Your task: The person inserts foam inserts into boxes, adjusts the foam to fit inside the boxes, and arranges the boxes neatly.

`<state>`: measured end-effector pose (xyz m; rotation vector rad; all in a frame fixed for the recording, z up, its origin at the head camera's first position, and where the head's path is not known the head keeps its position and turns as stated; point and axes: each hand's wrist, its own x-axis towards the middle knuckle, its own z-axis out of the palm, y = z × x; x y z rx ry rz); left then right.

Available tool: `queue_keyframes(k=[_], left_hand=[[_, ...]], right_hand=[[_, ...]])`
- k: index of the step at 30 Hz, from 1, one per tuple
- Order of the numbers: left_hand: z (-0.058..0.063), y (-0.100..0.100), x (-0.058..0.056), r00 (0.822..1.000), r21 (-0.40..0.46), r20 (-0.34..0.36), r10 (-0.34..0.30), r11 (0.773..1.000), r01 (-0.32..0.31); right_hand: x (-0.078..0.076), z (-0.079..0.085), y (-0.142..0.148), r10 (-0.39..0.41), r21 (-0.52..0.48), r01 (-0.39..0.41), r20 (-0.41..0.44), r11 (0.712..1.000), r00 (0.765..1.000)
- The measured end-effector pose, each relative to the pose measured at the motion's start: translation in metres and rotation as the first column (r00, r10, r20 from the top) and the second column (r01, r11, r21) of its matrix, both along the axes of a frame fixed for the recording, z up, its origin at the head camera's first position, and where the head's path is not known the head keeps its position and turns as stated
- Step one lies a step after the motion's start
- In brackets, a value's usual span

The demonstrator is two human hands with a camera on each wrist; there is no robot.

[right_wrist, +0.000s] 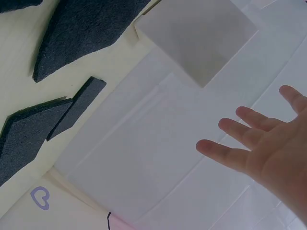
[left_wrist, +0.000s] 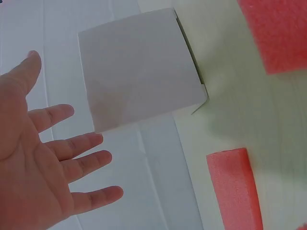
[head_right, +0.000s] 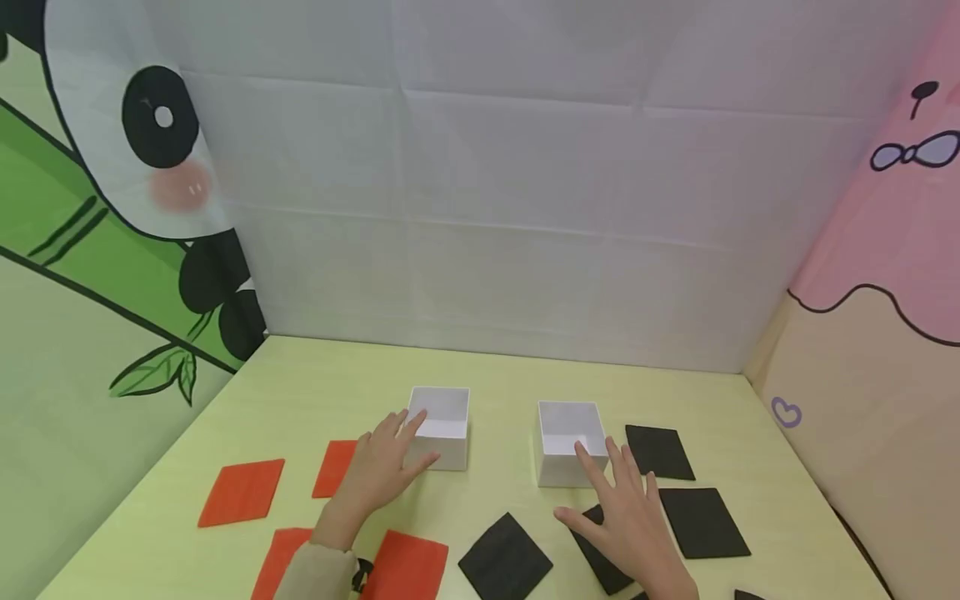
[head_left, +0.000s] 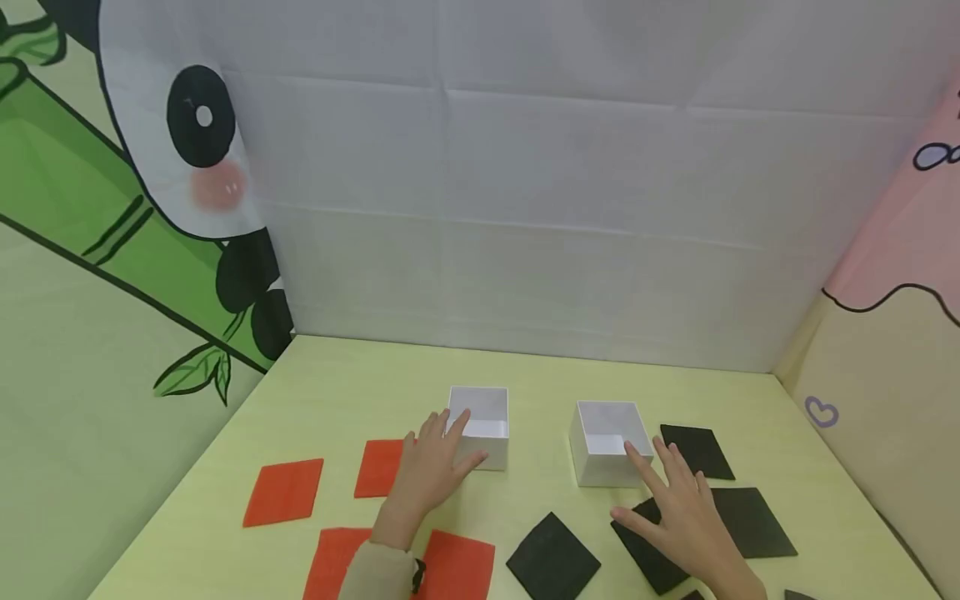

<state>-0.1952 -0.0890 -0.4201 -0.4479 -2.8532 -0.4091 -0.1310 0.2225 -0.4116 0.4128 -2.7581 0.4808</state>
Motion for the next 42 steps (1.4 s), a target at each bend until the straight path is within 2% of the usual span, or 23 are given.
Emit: queue_keyframes(k=[11,19,26,32,35,42], left_hand=[[0.002,0.001,-0.014,0.999,0.058,0.007,0.045,0.997,-0.046],[-0.005,-0.009,-0.025,0.997,0.188,0.045,0.055,0.980,-0.063],[-0.009,-0.016,-0.033,0.993,0.333,0.117,0.019,0.941,-0.057],[-0.014,-0.021,-0.041,0.983,0.475,0.182,-0.036,0.878,-0.056],[-0.017,-0.023,-0.044,0.978,0.513,0.201,-0.049,0.856,-0.062],[-0.021,-0.024,-0.046,0.979,0.556,0.191,-0.064,0.829,-0.054]], right_hand=[[-0.008,0.008,0.006,0.022,0.002,-0.022,0.032,1.000,0.999],[-0.009,0.009,0.008,0.025,0.009,-0.025,0.038,1.000,0.999],[-0.009,0.010,0.008,0.031,0.026,-0.032,0.031,0.999,0.999],[-0.009,0.010,0.007,0.044,0.018,-0.044,0.027,0.999,0.999],[-0.009,0.009,0.007,0.055,0.008,-0.055,0.023,0.998,0.998],[-0.010,0.008,0.008,0.080,-0.009,-0.079,0.019,0.997,0.997]])
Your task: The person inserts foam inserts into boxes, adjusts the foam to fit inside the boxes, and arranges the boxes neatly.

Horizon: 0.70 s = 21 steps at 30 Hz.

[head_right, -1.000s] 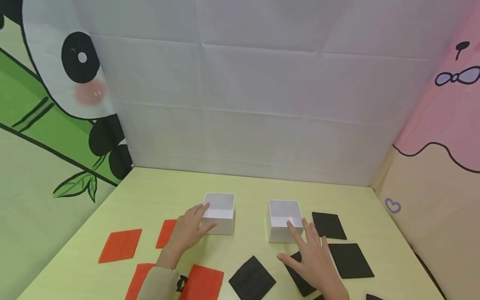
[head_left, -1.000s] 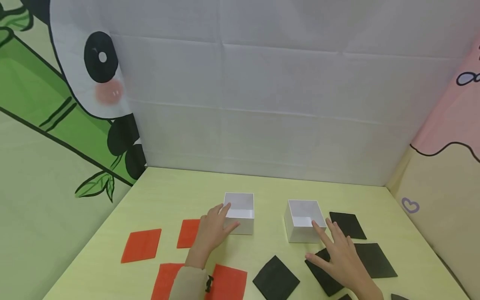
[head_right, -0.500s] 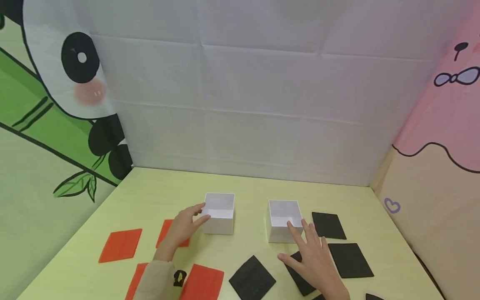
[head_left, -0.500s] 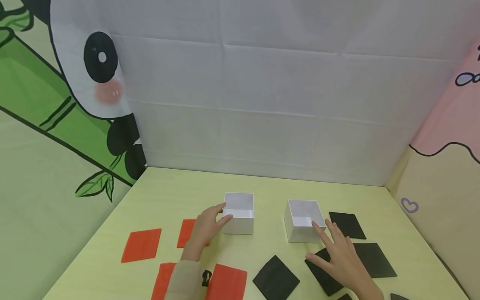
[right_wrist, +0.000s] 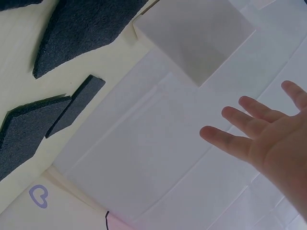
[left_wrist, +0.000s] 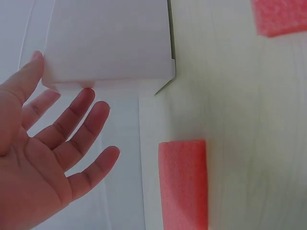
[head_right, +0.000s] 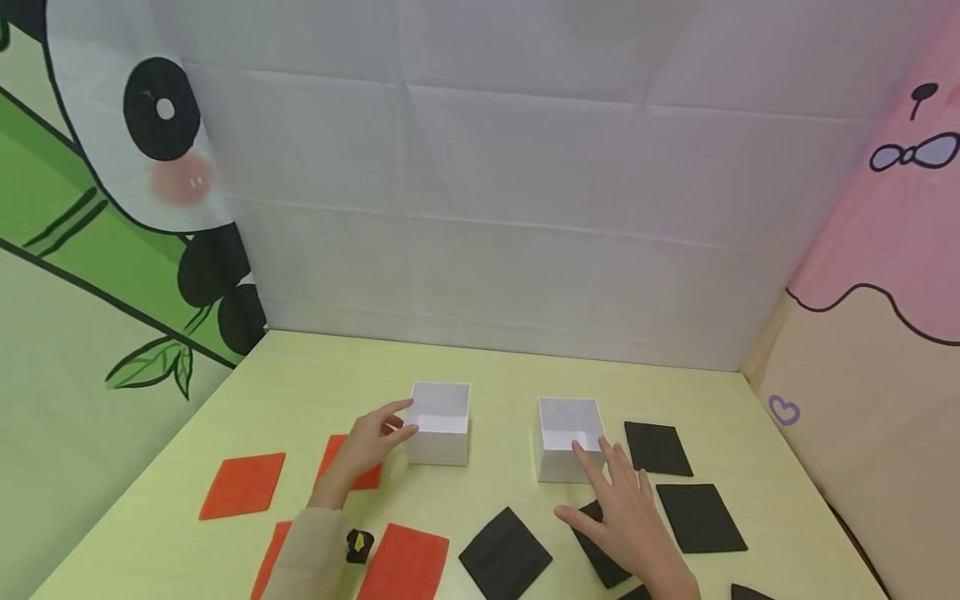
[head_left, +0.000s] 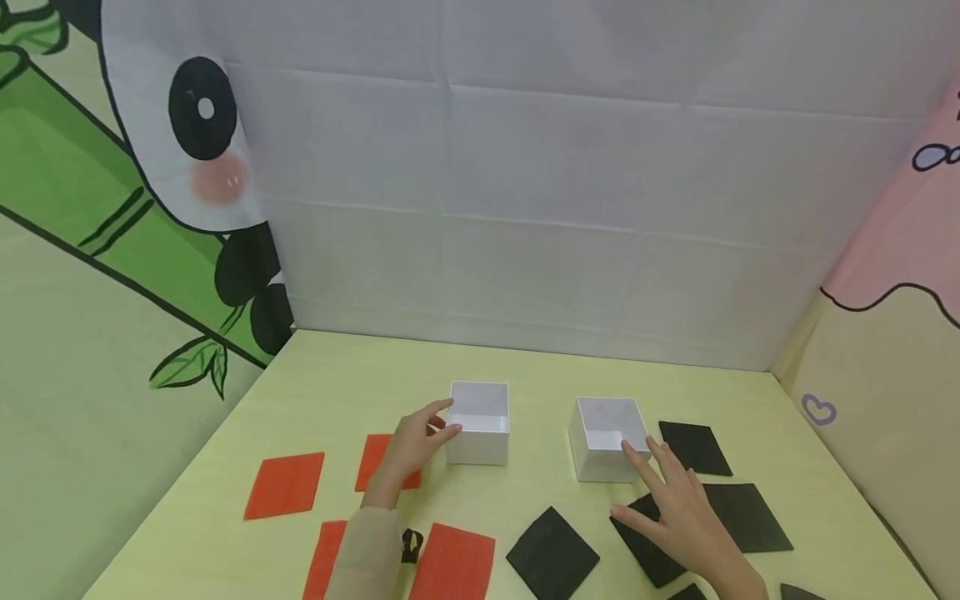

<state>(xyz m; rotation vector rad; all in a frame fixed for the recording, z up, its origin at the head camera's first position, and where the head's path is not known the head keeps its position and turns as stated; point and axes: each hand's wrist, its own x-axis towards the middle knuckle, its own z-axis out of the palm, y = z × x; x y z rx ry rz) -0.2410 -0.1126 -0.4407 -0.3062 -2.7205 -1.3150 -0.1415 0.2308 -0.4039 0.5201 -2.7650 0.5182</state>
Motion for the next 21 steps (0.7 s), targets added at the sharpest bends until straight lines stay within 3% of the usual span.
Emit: queue_keyframes(k=[7,15,21], left_hand=[[0.000,-0.002,-0.001,1.000,0.019,0.028,0.010,1.000,-0.010],[0.000,-0.009,0.001,0.996,0.065,0.083,0.022,0.998,-0.028],[-0.003,-0.016,0.003,0.995,0.131,0.103,0.001,0.991,-0.015]], right_hand=[[0.002,-0.001,-0.003,0.010,-0.004,-0.010,0.000,1.000,1.000],[0.013,-0.010,-0.015,0.038,0.000,-0.038,-0.098,0.999,0.994],[0.019,-0.015,-0.023,0.090,-0.044,-0.095,-0.103,0.995,0.991]])
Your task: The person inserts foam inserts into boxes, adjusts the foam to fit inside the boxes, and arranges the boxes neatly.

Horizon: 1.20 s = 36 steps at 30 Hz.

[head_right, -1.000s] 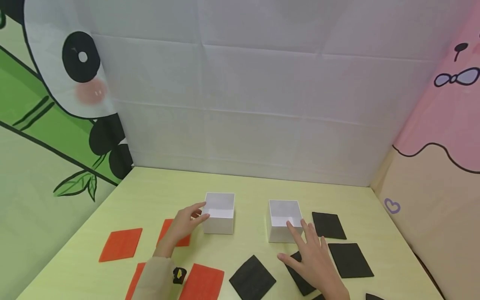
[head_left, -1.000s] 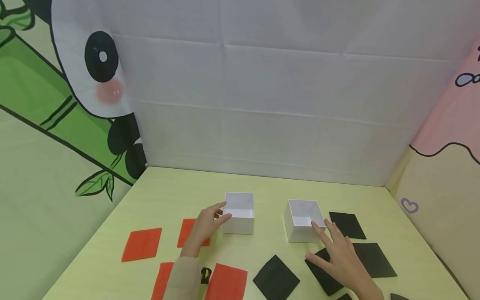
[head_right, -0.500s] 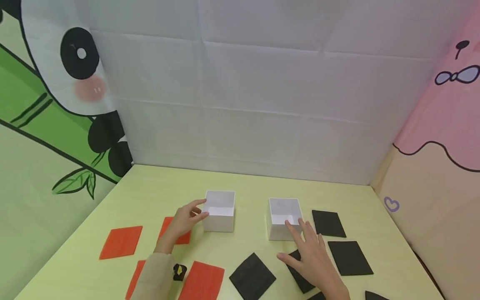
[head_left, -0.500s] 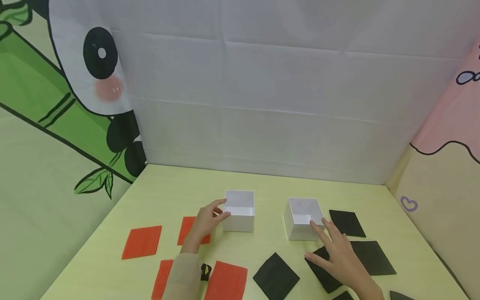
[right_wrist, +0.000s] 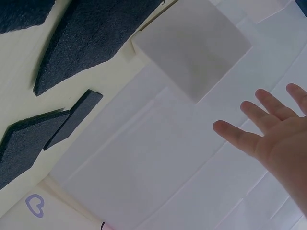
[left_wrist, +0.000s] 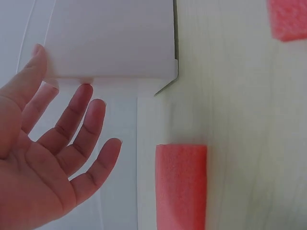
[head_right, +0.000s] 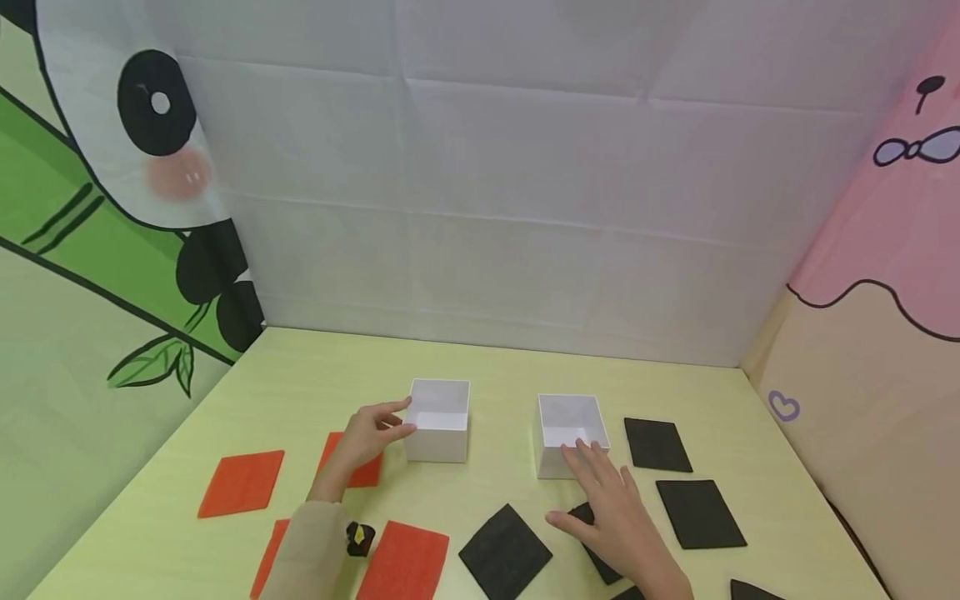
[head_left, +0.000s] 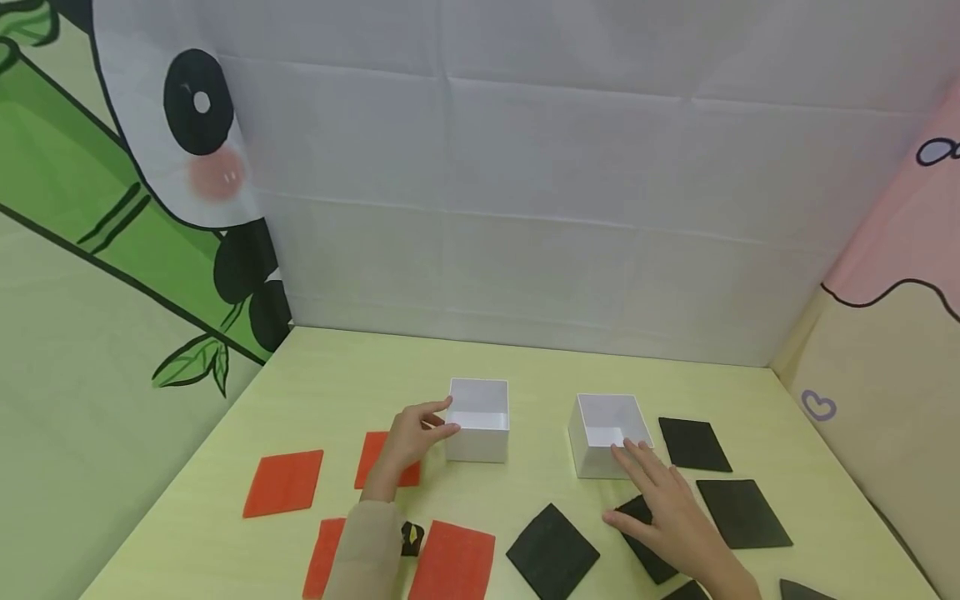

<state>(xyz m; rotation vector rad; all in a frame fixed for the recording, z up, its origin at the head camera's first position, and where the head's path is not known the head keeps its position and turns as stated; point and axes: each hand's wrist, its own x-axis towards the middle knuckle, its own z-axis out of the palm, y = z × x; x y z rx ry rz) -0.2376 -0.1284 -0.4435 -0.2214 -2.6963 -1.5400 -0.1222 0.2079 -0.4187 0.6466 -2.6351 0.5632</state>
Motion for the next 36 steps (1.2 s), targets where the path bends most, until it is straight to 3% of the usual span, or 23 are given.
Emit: queue_keyframes(k=[11,17,21,26,36], left_hand=[[-0.003,0.002,-0.001,0.999,0.063,0.048,0.013,0.998,-0.016],[-0.004,0.002,-0.002,0.998,0.081,0.055,0.006,0.997,-0.011],[-0.005,0.002,-0.002,0.998,0.091,0.062,-0.003,0.996,-0.003],[-0.004,0.001,-0.002,0.998,0.105,0.063,-0.009,0.994,0.003],[-0.005,0.001,-0.002,0.998,0.104,0.055,-0.025,0.994,0.020]], right_hand=[[-0.005,0.000,-0.003,0.166,0.009,-0.170,0.166,0.985,0.972],[-0.007,-0.002,-0.007,0.259,0.025,-0.266,0.146,0.964,0.955],[-0.008,-0.009,-0.009,0.284,0.044,-0.292,0.133,0.955,0.950],[-0.010,-0.015,-0.012,0.308,0.090,-0.328,0.179,0.941,0.934],[-0.012,-0.025,-0.021,0.341,0.119,-0.403,0.350,0.908,0.872]])
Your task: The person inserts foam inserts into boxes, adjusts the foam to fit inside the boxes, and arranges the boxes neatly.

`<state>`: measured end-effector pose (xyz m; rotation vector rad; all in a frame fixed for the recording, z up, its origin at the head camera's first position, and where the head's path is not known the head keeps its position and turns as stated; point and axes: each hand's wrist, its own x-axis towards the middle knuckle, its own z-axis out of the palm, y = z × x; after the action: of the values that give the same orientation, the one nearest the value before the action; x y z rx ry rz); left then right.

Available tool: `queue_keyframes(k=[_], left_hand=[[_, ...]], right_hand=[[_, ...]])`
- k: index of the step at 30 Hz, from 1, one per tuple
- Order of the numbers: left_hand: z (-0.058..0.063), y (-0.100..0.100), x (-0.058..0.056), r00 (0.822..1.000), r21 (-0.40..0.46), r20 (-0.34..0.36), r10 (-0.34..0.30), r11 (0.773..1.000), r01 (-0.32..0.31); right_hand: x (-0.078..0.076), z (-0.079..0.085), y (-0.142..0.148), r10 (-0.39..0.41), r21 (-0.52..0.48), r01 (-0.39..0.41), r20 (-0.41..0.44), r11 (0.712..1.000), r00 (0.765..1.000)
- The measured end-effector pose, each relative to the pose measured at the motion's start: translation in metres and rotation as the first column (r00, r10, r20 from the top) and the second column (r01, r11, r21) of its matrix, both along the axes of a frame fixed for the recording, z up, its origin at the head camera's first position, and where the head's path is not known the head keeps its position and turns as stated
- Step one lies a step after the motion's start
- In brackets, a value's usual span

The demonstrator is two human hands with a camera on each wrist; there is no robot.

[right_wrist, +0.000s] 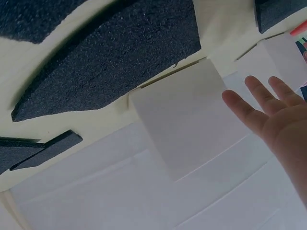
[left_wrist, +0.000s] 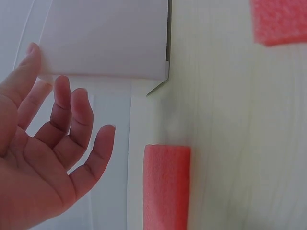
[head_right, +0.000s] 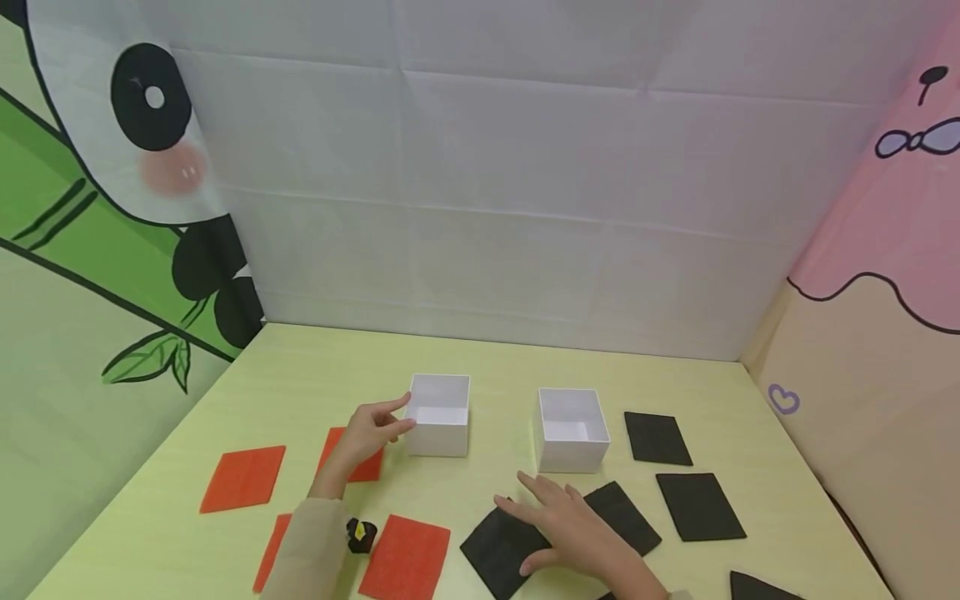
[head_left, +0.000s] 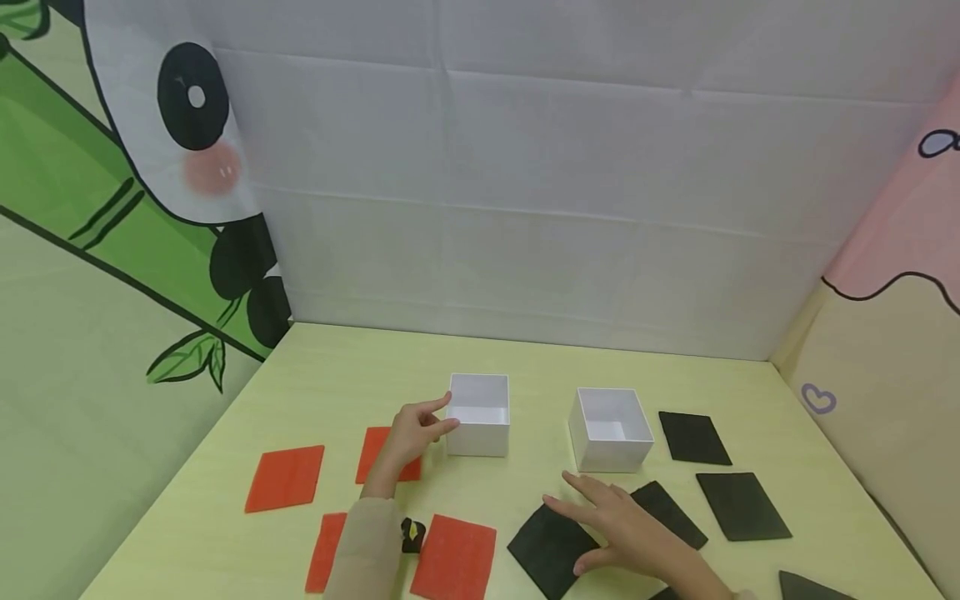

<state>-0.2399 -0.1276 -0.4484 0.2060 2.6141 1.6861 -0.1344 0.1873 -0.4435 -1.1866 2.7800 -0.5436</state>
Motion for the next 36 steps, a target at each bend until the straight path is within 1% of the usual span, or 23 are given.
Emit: queue_keyframes(k=[3,7,10,16,24,29,36], left_hand=[[0.000,-0.001,0.000,1.000,0.002,0.000,-0.001,1.000,0.001],[0.002,-0.001,0.000,1.000,-0.003,0.000,0.001,1.000,-0.001],[0.004,-0.001,0.000,1.000,-0.005,0.000,0.001,1.000,-0.001],[0.005,-0.001,0.001,1.000,-0.012,0.012,-0.001,1.000,0.001],[0.007,-0.001,0.001,1.000,-0.033,-0.002,-0.009,0.999,0.009],[0.006,0.000,0.001,1.000,-0.027,-0.004,-0.014,1.000,0.014],[0.004,0.001,0.000,1.000,-0.026,-0.018,-0.015,1.000,0.014]], right_hand=[[-0.002,-0.005,-0.003,0.014,0.035,-0.015,0.023,0.999,1.000],[-0.004,-0.010,-0.005,0.051,0.056,-0.051,-0.002,0.997,0.999],[-0.007,-0.011,-0.006,0.061,0.070,-0.061,-0.003,0.996,0.998],[-0.013,-0.013,-0.009,0.037,0.119,-0.043,0.053,0.992,0.998],[-0.015,-0.013,-0.015,0.019,0.148,-0.034,0.104,0.988,0.994],[-0.016,-0.016,-0.018,0.025,0.196,-0.046,0.105,0.980,0.994],[-0.018,-0.019,-0.016,0.041,0.208,-0.057,0.080,0.976,0.996]])
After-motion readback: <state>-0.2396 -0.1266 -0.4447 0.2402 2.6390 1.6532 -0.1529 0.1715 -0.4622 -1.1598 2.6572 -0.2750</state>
